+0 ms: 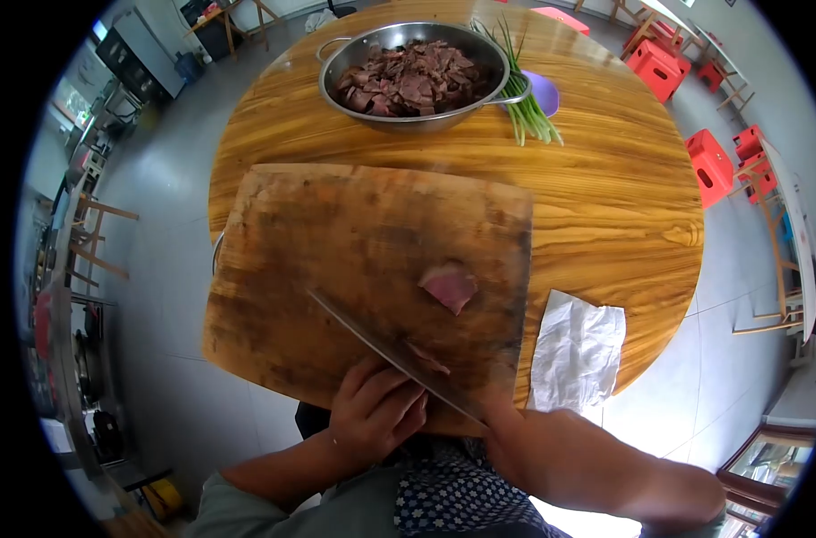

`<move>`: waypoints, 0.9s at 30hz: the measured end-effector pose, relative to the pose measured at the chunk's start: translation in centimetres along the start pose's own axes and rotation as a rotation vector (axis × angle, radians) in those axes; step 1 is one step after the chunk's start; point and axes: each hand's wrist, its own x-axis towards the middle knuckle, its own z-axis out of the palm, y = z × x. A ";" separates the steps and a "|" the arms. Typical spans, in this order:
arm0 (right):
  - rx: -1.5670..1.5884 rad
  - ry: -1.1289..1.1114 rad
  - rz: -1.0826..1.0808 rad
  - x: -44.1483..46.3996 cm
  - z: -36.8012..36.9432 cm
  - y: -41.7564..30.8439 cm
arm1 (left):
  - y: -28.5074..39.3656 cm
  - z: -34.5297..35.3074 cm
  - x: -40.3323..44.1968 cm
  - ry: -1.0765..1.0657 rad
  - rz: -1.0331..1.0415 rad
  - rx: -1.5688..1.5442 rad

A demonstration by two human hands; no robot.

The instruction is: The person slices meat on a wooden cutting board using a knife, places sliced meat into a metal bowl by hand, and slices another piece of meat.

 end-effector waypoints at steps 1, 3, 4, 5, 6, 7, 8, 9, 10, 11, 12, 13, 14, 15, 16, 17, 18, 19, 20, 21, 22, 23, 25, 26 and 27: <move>-0.012 -0.005 0.019 -0.7 0.1 -0.1 | -0.1 0.2 -0.2 0.007 0.005 -0.022; -0.028 0.021 0.010 -1.9 1.3 1.7 | -0.2 0.3 -0.2 0.014 -0.002 -0.040; -0.033 0.060 -0.015 -2.3 2.1 3.0 | -0.2 0.2 0.0 0.026 0.013 -0.054; -0.039 0.098 -0.040 -2.7 2.8 4.2 | -0.3 0.2 0.1 0.031 0.032 -0.068; -0.009 0.162 -0.078 -2.6 3.2 4.4 | -0.4 0.2 -0.1 0.019 0.032 -0.070; 0.000 0.158 -0.075 -2.3 3.3 4.7 | -0.4 0.2 -0.3 0.003 0.012 -0.077; -0.003 0.168 -0.137 -2.0 3.2 4.9 | -0.4 0.3 -0.4 -0.006 -0.010 -0.079; -0.007 0.175 -0.198 -1.8 2.8 5.0 | -0.4 0.3 -0.4 -0.008 -0.018 -0.078; -0.007 0.164 -0.197 -1.2 1.8 3.9 | -0.3 0.2 -0.3 -0.005 -0.014 -0.063; -0.031 0.058 -0.101 -0.2 0.6 2.6 | -0.2 0.1 -0.2 0.004 -0.004 -0.043; -0.057 -0.043 -0.008 0.7 -0.4 1.1 | -0.2 0.1 -0.3 0.009 -0.005 -0.036; -0.068 -0.016 -0.036 1.5 -0.7 0.5 | -0.1 0.1 -0.3 0.018 -0.007 -0.012; -0.070 -0.012 -0.041 2.3 -0.5 0.6 | 0.1 0.1 -0.3 0.027 -0.008 0.013; -0.071 0.042 -0.140 3.1 -0.3 0.8 | 0.2 0.1 -0.2 0.027 -0.004 0.019; -0.072 0.097 -0.239 3.2 -0.3 0.9 | 0.2 0.2 -0.2 0.033 -0.020 0.026; -0.074 0.099 -0.243 2.8 -0.3 1.1 | 0.3 0.3 -0.1 0.038 -0.037 0.031; -0.067 0.068 -0.180 2.2 -0.2 1.2 | 0.5 0.2 0.0 0.040 -0.034 0.030; -0.066 0.042 -0.113 1.8 -0.3 0.8 | 0.5 0.3 0.1 0.047 -0.019 0.018; -0.076 0.045 -0.105 1.0 0.2 1.3 | 0.4 0.4 0.0 0.056 -0.011 0.003; -0.090 0.035 -0.023 -0.1 1.0 2.4 | 0.3 0.5 0.0 0.066 -0.020 -0.007; -0.103 0.020 0.061 -0.7 1.0 2.2 | 0.3 0.5 0.0 0.065 -0.011 -0.014; -0.088 -0.064 0.183 -1.5 0.7 2.0 | 0.3 0.5 0.0 0.062 -0.005 -0.020; -0.153 0.104 -0.060 -1.4 1.7 2.1 | 0.2 0.4 0.0 0.053 -0.018 -0.033; -0.116 0.137 -0.115 -1.2 1.7 2.4 | 0.1 0.4 -0.1 0.048 -0.023 -0.031; -0.124 0.138 -0.107 -0.7 1.5 2.6 | 0.0 0.5 -0.2 0.057 -0.025 -0.038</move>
